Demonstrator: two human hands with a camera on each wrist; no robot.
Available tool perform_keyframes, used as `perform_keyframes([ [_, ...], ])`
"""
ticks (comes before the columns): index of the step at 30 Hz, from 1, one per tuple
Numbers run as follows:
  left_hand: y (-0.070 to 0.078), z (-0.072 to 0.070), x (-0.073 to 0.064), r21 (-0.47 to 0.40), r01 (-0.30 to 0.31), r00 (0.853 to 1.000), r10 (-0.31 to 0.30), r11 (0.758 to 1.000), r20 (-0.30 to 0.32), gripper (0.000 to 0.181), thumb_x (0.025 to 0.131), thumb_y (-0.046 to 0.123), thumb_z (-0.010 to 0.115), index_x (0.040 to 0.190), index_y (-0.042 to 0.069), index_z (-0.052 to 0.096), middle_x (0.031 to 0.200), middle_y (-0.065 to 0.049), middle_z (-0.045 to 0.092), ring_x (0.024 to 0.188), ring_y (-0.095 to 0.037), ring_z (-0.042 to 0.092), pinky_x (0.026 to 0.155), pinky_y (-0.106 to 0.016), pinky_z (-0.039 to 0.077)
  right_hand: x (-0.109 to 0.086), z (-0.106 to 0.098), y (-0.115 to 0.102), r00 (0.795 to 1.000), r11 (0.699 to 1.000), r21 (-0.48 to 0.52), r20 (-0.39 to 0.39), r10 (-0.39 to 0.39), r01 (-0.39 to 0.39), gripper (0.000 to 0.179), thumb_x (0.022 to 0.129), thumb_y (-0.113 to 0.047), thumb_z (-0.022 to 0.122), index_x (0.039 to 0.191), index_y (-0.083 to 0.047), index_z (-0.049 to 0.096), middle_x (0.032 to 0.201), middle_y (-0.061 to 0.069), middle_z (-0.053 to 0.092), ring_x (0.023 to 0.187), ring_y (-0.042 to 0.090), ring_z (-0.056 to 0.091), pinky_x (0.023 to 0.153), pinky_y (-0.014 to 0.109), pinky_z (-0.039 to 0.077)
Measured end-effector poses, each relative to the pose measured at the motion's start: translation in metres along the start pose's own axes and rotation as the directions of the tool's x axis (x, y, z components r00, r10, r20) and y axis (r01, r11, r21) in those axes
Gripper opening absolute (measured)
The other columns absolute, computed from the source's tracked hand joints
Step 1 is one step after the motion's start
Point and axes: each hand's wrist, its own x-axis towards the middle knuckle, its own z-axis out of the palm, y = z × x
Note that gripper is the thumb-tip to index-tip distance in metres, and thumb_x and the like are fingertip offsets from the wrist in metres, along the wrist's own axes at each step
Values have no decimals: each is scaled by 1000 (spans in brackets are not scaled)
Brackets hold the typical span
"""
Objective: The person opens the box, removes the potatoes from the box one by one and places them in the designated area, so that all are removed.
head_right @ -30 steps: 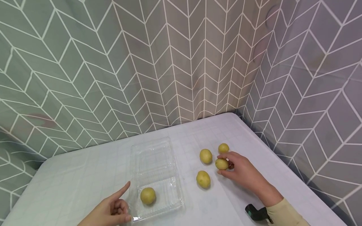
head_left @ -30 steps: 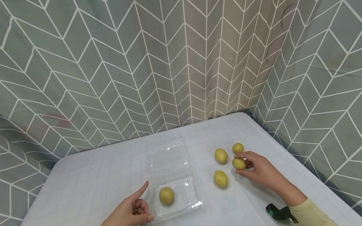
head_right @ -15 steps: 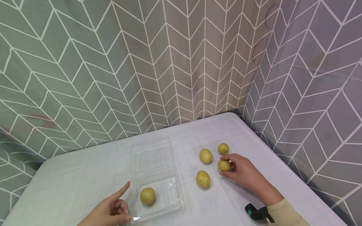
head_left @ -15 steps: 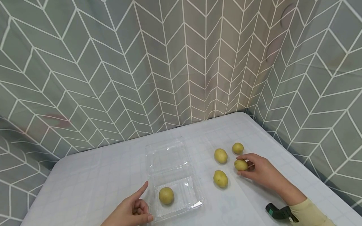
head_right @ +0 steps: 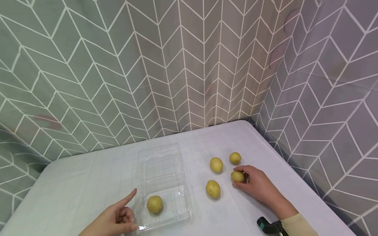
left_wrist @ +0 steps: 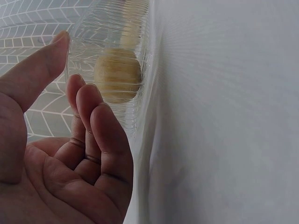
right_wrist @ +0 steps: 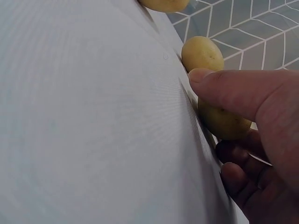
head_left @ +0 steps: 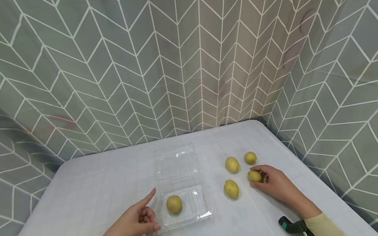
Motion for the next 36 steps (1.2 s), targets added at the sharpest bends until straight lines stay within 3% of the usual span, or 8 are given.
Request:
perform_keyframes([
  [10,-1,-1,-4,21,-31,999,31,999,-14,98,88,16,77,157,-1,9,86,-1,63,73,-7,60,69,-22,51,-2,4,-2,1000,1000,-12,-22,6,-6,50,76,-34,87,119,-15,69,94,-7,61,77,9,52,64,26,45],
  [19,0,-4,-6,7,-72,997,72,997,-3,97,88,15,76,156,-3,9,85,-3,64,74,-7,59,68,-23,51,-3,4,-4,998,999,-37,-44,-34,32,52,73,-34,89,117,-14,69,97,-7,62,81,8,54,67,27,47],
  [28,3,-3,-3,42,-20,1000,21,999,-23,99,87,20,77,158,2,11,85,-3,64,73,-9,59,67,-25,53,-7,2,-1,995,997,-27,-67,-73,71,58,70,-33,91,120,-15,68,103,-6,64,82,3,53,64,25,48],
  [36,2,-3,-5,44,-10,999,12,999,-44,100,86,21,79,158,3,12,84,-3,64,72,-10,59,67,-24,52,-6,2,-1,995,996,-21,-63,-82,81,61,70,-33,91,122,-13,68,107,-3,64,85,3,55,65,25,49],
])
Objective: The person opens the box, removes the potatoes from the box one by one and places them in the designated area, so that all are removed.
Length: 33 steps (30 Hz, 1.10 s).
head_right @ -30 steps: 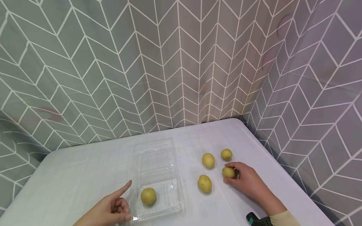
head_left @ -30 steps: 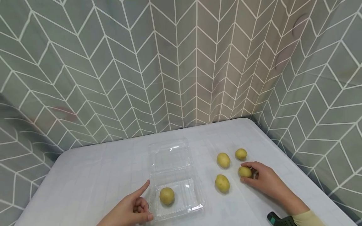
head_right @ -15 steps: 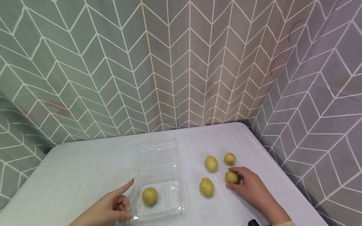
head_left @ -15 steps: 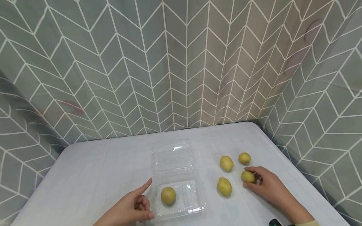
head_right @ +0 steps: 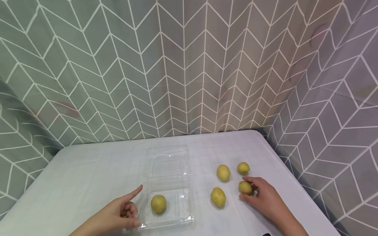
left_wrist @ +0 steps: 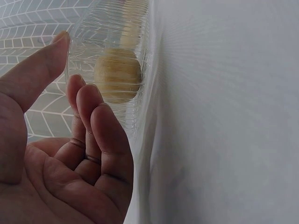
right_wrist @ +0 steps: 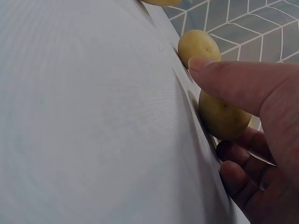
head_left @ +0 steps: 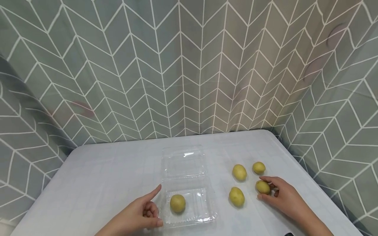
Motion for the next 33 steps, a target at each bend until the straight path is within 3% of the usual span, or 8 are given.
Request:
perform_keyframes([
  [10,1,1,-2,-12,31,999,-32,999,-13,101,84,21,81,158,5,14,83,-4,63,72,-13,59,65,-25,52,1,-3,-3,1000,999,-19,8,29,-28,62,72,-39,88,124,-12,66,116,2,65,91,7,60,68,26,50],
  [15,2,1,-2,-2,18,1000,-18,1000,-16,101,85,22,80,158,4,13,84,-4,64,73,-12,60,66,-25,53,1,-11,-5,999,1000,-29,-36,11,-13,56,79,-36,84,125,-13,65,120,4,64,98,8,58,73,24,49],
  [20,2,1,-2,4,17,1000,-17,1000,-21,101,85,22,80,158,4,14,85,-4,64,74,-12,60,67,-25,53,7,-24,-11,993,998,-41,-115,-41,37,49,82,-29,83,124,-13,66,118,1,63,101,0,50,78,14,43],
  [24,4,2,-2,11,15,999,-15,1000,-29,101,84,23,81,158,4,14,84,-4,64,73,-12,60,66,-25,52,18,-30,-23,989,995,-59,-116,-92,86,45,84,-31,81,124,-16,66,119,-3,62,103,4,51,82,11,40],
  [26,4,1,-2,12,17,999,-17,1000,-30,101,84,23,81,158,4,14,84,-4,64,73,-12,60,66,-24,52,24,-31,-31,990,992,-73,-97,-106,100,44,85,-34,80,123,-18,67,118,-4,62,104,8,54,83,15,42],
  [29,4,2,-3,3,24,999,-24,1000,-30,101,84,23,81,158,4,14,84,-4,64,73,-12,59,66,-24,51,33,-30,-43,992,991,-78,-53,-114,110,42,87,-37,78,123,-20,66,119,-4,62,105,17,57,81,31,49],
  [33,3,2,-3,-15,32,999,-32,999,-29,101,84,22,81,158,4,15,85,-5,64,74,-13,59,66,-24,52,44,-24,-59,991,990,-44,14,-135,135,42,89,-41,74,125,-20,65,122,-4,61,109,21,58,82,49,50],
])
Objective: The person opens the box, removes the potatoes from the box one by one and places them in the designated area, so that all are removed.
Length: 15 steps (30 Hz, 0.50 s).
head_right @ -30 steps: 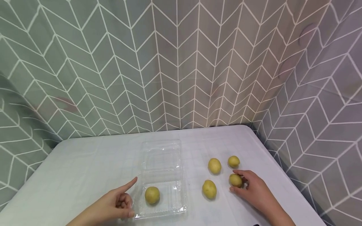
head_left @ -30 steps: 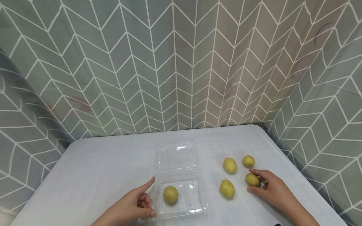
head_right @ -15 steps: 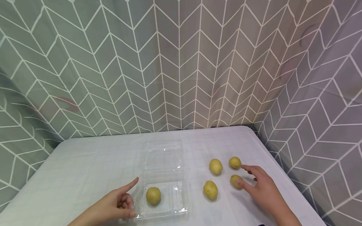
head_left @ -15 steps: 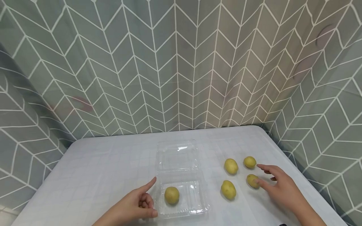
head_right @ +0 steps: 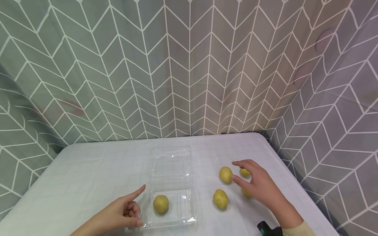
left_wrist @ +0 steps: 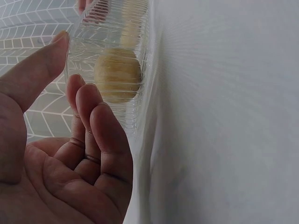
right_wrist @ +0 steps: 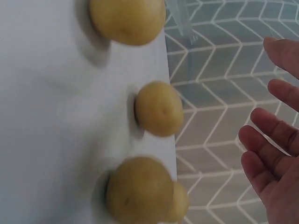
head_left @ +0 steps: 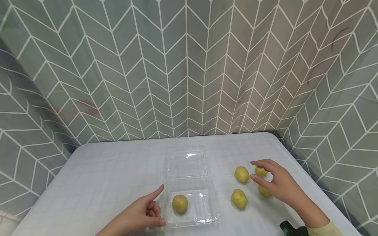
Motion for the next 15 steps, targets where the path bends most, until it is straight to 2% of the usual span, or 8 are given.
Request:
perform_keyframes([
  [7,-1,0,-1,-14,-4,1000,4,1000,-8,101,84,22,81,158,4,15,84,-5,64,74,-13,59,66,-24,52,22,19,-26,990,987,88,47,-136,132,36,89,-33,76,122,-22,66,127,-5,58,116,20,57,88,46,51],
  [10,-2,0,-2,-9,-10,1000,10,1000,-9,101,84,22,81,158,4,15,84,-5,64,74,-13,60,66,-24,52,26,29,-38,983,980,119,68,-168,159,34,89,-38,75,121,-27,66,127,-7,58,116,18,57,90,46,50],
  [15,-4,-2,-1,20,-31,999,31,999,-8,101,83,25,82,158,6,17,82,-3,64,72,-12,60,65,-24,51,28,47,-55,967,961,173,100,-235,215,35,89,-42,74,121,-30,65,127,-7,58,117,14,56,91,39,51],
])
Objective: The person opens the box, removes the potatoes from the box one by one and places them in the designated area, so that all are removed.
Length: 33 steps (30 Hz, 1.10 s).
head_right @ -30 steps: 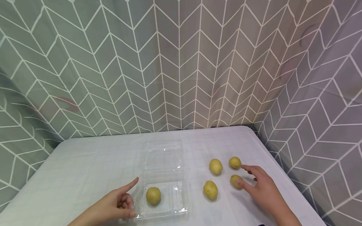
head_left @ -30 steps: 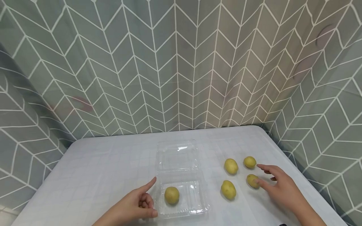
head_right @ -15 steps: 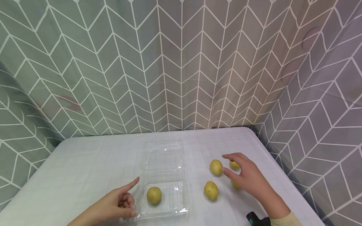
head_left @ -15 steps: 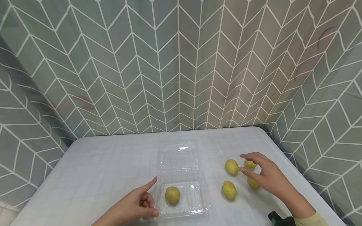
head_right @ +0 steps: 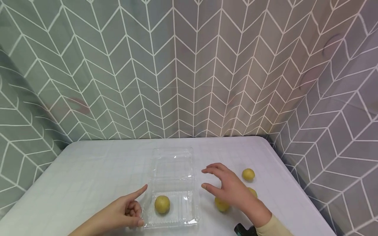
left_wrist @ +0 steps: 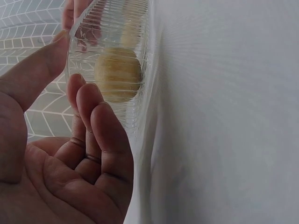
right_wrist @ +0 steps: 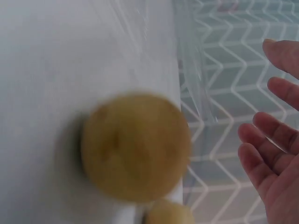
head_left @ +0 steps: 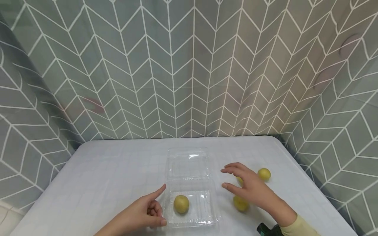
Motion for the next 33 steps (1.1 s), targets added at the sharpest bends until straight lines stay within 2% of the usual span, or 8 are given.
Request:
perform_keyframes([
  [7,-1,-1,4,-29,-52,998,52,998,26,101,84,19,81,158,4,15,81,-3,64,68,-9,59,63,-23,51,8,21,-21,994,994,37,29,-108,107,36,89,-38,74,122,-26,65,127,-8,56,112,12,58,91,38,50],
  [14,-1,-1,0,-23,-53,998,53,998,15,100,84,20,81,158,4,15,81,-2,64,71,-10,60,64,-23,51,22,40,-41,978,986,101,150,-143,129,36,93,-44,68,125,-28,63,127,-12,55,116,9,56,95,35,48],
  [20,-2,0,-1,-30,-46,999,47,998,10,99,85,19,80,158,3,16,81,-2,64,72,-10,60,65,-23,51,30,57,-48,949,967,180,226,-221,182,39,94,-38,68,129,-21,61,125,-12,55,107,12,58,91,29,48],
  [27,0,2,1,-54,-12,1000,13,998,19,98,85,17,80,158,3,16,81,-4,64,72,-12,60,65,-23,51,33,72,-53,918,961,196,307,-250,196,40,95,-30,69,132,-18,61,127,-12,56,107,10,58,90,26,47],
  [33,2,2,1,-74,4,1000,-2,997,29,97,86,17,79,157,3,16,82,-5,63,71,-12,59,64,-23,51,37,79,-57,869,947,190,382,-315,260,45,94,-35,70,135,-18,59,131,-10,55,117,2,52,97,26,45],
])
